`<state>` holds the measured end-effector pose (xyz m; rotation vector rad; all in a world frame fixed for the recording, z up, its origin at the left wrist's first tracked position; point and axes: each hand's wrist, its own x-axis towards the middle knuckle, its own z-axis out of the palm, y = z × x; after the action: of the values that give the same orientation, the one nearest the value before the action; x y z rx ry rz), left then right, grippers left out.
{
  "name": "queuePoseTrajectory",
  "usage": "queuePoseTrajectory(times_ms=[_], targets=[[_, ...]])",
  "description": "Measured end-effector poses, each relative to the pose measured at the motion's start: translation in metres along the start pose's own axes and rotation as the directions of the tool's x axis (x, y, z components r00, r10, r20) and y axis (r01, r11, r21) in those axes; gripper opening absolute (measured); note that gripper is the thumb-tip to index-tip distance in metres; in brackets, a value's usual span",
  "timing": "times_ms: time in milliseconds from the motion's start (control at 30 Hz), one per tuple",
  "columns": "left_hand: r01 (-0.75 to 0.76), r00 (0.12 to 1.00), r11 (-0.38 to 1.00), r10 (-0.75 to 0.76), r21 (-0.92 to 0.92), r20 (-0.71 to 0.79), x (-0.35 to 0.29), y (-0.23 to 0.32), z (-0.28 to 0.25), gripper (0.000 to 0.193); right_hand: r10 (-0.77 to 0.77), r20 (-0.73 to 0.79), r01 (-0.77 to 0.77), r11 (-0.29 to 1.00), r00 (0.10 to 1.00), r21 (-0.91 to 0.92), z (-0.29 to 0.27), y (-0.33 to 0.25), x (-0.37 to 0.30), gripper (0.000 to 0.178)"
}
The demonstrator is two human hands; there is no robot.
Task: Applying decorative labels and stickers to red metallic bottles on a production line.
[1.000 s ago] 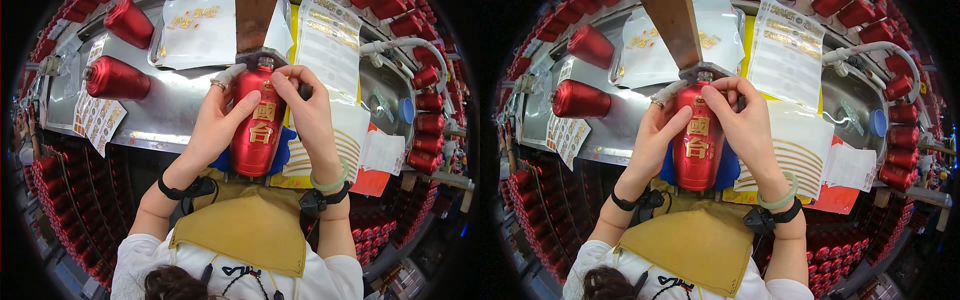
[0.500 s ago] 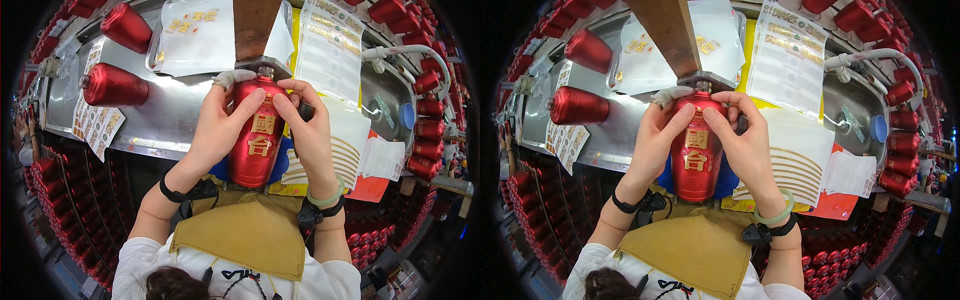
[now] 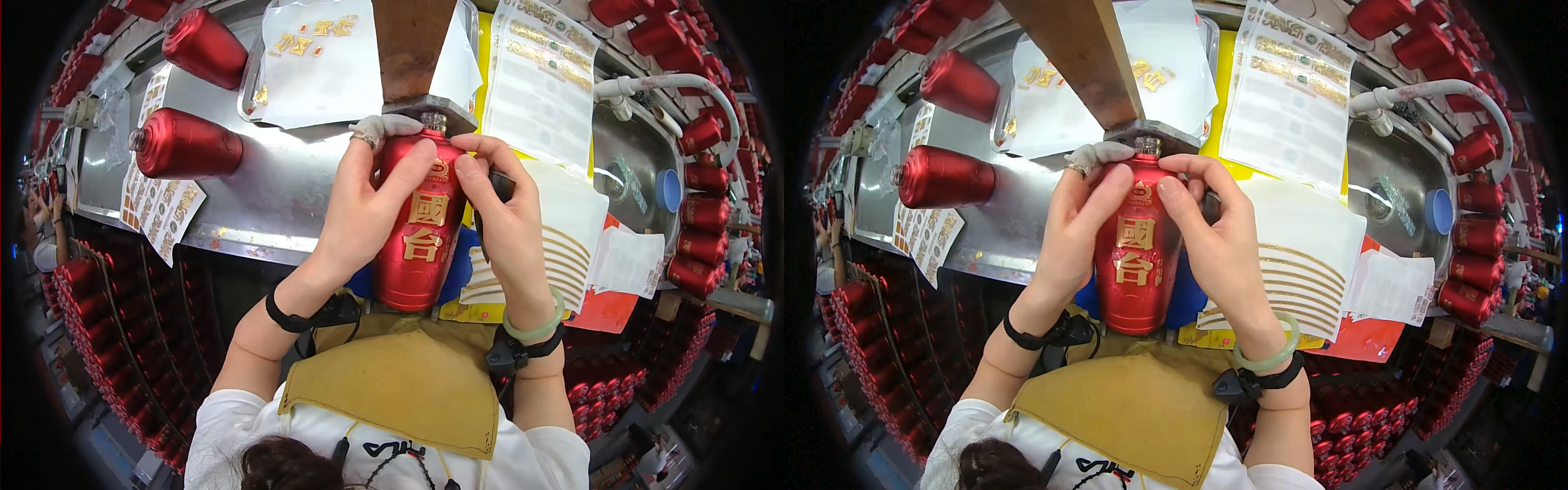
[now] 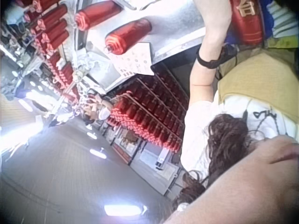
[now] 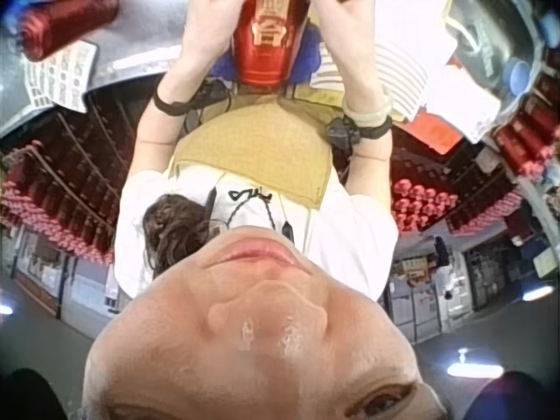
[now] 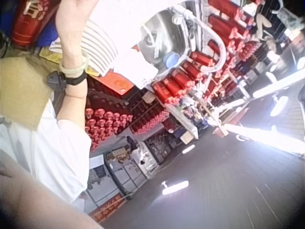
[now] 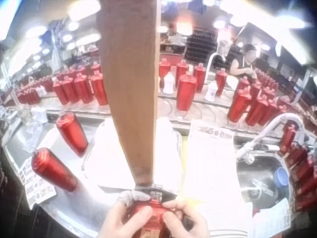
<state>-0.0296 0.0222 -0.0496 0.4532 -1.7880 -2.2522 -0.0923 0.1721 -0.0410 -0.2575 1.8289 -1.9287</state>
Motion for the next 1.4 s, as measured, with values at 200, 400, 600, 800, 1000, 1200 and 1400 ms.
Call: queuePoseTrajectory(times_ms=[200,400,600,800,1000,1200,1400], targets=[[0.037,0.999,0.998,-0.036,0.058,-0.006,-0.001,0.004,0.001,0.036,0.054,0.08,-0.054,0.998,0.995,-0.012,-0.009,-0.014,0.001,0.027],[0.004,1.0,0.994,-0.001,0.106,-0.027,0.0,0.0,0.004,0.038,-0.115,0.089,0.12,0.991,0.989,-0.053,-0.028,-0.017,0.006,0.027],[0.126,0.992,0.969,-0.128,-0.211,0.002,-0.001,0.002,0.0,0.049,-0.459,0.333,0.566,0.626,0.823,-0.536,-0.023,-0.061,0.025,0.028],[0.118,0.993,0.96,-0.117,-0.254,0.019,0.001,0.001,0.0,0.06,-0.519,0.502,0.665,0.186,0.692,-0.724,-0.009,-0.069,0.035,0.029],[0.151,0.989,0.966,-0.147,-0.209,0.036,-0.005,0.001,-0.008,0.054,-0.619,0.328,0.614,0.328,0.714,-0.717,-0.024,-0.05,0.042,0.021],[0.118,0.993,0.981,-0.116,-0.157,0.02,-0.023,-0.004,-0.012,0.049,-0.122,0.053,0.132,0.947,0.991,-0.294,-0.02,-0.031,0.001,0.04],[0.034,0.996,0.999,-0.035,0.016,0.08,-0.025,-0.002,-0.012,0.063,0.042,0.047,-0.038,0.996,0.998,-0.085,-0.004,0.009,-0.015,0.064]])
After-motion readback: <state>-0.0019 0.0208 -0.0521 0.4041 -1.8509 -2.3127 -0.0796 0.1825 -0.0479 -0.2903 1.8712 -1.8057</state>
